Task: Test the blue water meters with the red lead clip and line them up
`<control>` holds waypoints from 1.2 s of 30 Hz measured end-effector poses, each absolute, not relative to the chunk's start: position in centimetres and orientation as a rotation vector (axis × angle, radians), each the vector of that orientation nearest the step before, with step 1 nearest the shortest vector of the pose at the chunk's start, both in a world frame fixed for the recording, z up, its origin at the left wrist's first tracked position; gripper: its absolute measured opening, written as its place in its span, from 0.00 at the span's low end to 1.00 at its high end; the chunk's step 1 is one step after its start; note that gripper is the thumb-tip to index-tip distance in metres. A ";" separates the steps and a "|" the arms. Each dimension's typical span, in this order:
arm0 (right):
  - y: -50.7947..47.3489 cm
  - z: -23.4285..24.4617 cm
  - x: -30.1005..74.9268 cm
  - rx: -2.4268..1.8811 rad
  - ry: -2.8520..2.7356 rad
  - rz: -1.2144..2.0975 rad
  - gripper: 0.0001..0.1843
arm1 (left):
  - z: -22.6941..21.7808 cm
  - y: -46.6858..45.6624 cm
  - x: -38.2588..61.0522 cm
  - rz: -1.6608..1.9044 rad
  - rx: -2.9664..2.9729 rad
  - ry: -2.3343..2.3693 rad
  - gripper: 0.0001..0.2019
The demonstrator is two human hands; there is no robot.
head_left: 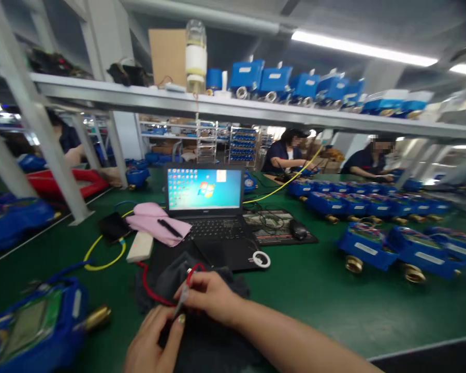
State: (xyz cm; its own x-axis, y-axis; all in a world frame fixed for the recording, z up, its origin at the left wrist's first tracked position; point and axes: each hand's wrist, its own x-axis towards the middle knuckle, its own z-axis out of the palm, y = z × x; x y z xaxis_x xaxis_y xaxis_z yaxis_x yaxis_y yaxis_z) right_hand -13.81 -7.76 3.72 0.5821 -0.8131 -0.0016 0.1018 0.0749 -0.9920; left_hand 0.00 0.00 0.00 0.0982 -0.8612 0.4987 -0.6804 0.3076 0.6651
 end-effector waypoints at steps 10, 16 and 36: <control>-7.7 2.4 -14.5 -1.284 0.750 -0.745 0.28 | 1.5 1.1 -1.5 -0.424 1.462 -1.546 0.04; -7.5 2.5 -14.6 -1.297 0.760 -0.731 0.28 | 1.2 1.2 -1.2 -0.475 1.387 -1.535 0.08; -8.0 1.8 -15.3 -1.317 0.563 -0.614 0.22 | 1.2 1.0 -0.7 -0.640 1.420 -1.322 0.09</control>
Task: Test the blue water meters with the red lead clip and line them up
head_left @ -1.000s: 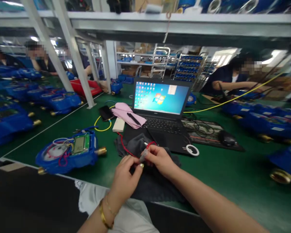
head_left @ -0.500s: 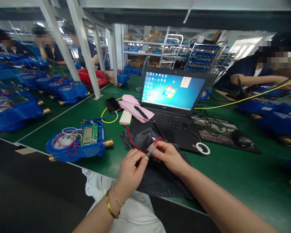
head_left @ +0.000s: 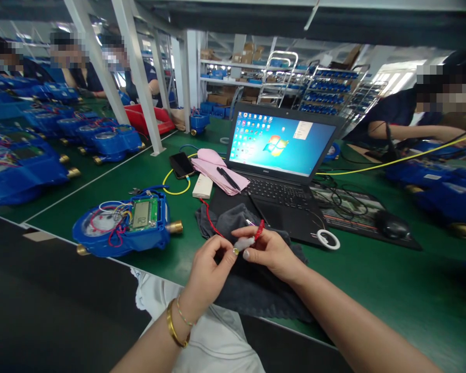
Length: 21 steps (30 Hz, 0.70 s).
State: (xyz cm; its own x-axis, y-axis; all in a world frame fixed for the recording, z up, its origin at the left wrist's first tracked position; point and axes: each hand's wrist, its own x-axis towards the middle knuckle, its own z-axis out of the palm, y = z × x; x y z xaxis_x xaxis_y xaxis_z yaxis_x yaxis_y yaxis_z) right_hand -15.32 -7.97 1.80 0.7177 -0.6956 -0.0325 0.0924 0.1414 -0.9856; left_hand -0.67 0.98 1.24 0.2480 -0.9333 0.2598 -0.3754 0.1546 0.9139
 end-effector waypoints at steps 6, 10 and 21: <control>-7.8 2.0 -15.3 -1.386 0.603 -0.643 0.17 | 1.2 1.1 -0.7 -0.610 1.360 -1.354 0.10; -7.6 1.7 -15.8 -1.432 0.680 -0.634 0.18 | 1.2 1.4 -0.9 -0.646 1.303 -1.338 0.10; -8.1 0.3 -16.6 -1.466 0.832 -0.626 0.20 | 4.0 6.4 2.5 -0.054 1.363 -1.471 0.05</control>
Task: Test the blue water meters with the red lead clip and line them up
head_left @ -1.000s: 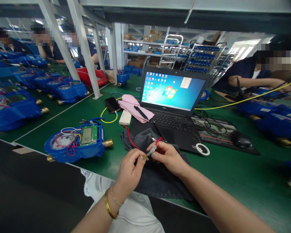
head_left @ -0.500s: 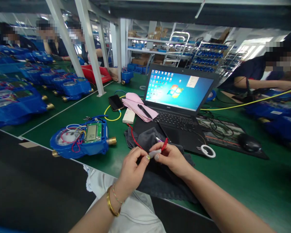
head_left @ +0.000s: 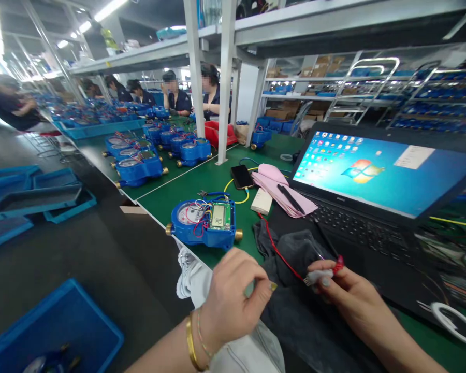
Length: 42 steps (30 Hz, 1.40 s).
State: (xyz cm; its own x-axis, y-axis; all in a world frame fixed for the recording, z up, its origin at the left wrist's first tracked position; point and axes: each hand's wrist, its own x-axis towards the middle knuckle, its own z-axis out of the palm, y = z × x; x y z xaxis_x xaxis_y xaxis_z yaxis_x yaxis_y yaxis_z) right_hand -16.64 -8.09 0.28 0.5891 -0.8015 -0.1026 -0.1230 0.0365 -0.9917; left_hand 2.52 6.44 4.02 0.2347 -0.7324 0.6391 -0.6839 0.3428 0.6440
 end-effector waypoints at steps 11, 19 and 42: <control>-8.2 3.7 -15.1 -1.598 0.762 -0.701 0.15 | 8.2 8.1 13.3 0.348 1.795 -1.572 0.12; -7.3 9.9 -7.3 -1.612 0.484 -0.818 0.15 | 7.0 7.4 14.5 0.191 1.691 -1.485 0.08; -5.5 8.9 0.2 -1.806 0.317 -0.719 0.08 | 5.9 7.9 14.6 0.263 1.772 -1.634 0.19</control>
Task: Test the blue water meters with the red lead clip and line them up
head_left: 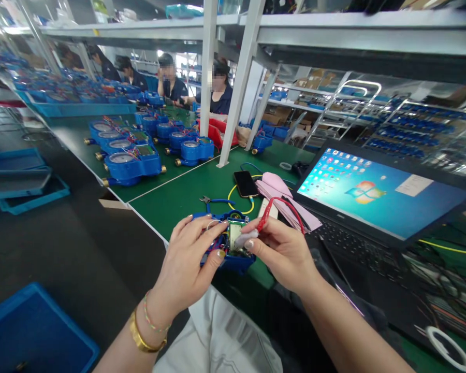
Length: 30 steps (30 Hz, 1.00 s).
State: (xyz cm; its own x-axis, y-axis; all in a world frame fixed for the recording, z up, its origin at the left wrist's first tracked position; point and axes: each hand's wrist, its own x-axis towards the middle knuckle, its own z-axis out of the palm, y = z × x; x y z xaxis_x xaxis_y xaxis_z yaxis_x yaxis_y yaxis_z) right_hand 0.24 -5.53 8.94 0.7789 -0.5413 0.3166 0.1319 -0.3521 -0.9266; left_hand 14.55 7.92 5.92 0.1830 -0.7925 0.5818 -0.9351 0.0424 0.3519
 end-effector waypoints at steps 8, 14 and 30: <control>-5.5 8.9 0.3 -1.925 0.329 -0.722 0.04 | 5.5 7.6 14.4 0.383 1.754 -1.596 0.22; -5.3 9.3 0.2 -2.082 0.303 -0.758 0.03 | 5.4 7.7 14.7 0.379 1.734 -1.624 0.24; -5.1 10.1 -0.2 -2.235 0.148 -0.746 0.04 | 5.2 8.0 14.5 0.430 1.677 -1.639 0.24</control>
